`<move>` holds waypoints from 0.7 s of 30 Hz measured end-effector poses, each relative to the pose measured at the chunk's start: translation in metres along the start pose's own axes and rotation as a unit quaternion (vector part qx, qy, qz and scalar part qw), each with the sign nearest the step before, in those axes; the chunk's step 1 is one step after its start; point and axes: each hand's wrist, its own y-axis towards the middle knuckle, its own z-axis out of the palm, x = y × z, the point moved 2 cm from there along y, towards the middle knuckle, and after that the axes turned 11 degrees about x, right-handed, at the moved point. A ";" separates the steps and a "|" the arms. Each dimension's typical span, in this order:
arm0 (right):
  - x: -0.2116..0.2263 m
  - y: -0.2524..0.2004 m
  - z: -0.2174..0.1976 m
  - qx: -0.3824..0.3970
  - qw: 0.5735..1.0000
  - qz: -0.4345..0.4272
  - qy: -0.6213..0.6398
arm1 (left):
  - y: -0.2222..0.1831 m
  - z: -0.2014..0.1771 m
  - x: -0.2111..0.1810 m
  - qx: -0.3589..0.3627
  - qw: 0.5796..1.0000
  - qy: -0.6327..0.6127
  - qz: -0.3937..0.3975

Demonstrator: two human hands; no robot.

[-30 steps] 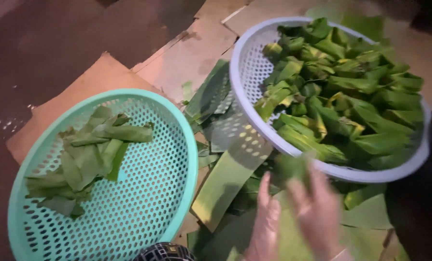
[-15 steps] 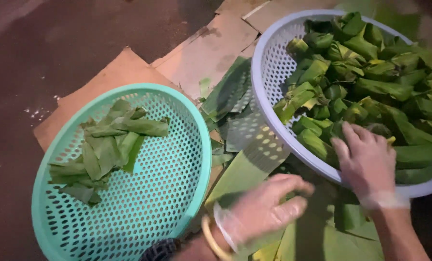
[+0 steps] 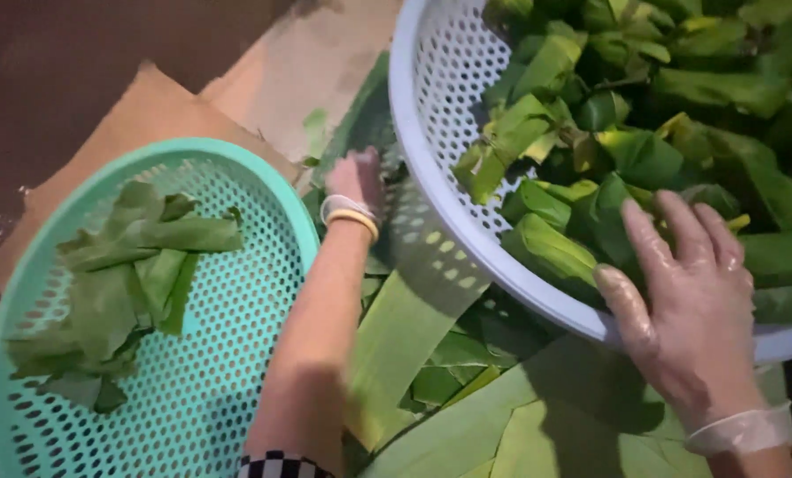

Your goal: Folding banana leaves into small packets to wrap food for cooking.

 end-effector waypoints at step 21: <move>0.107 -0.132 0.018 0.142 0.587 0.285 0.744 | -0.335 -0.211 -0.094 0.104 0.950 -0.233 0.182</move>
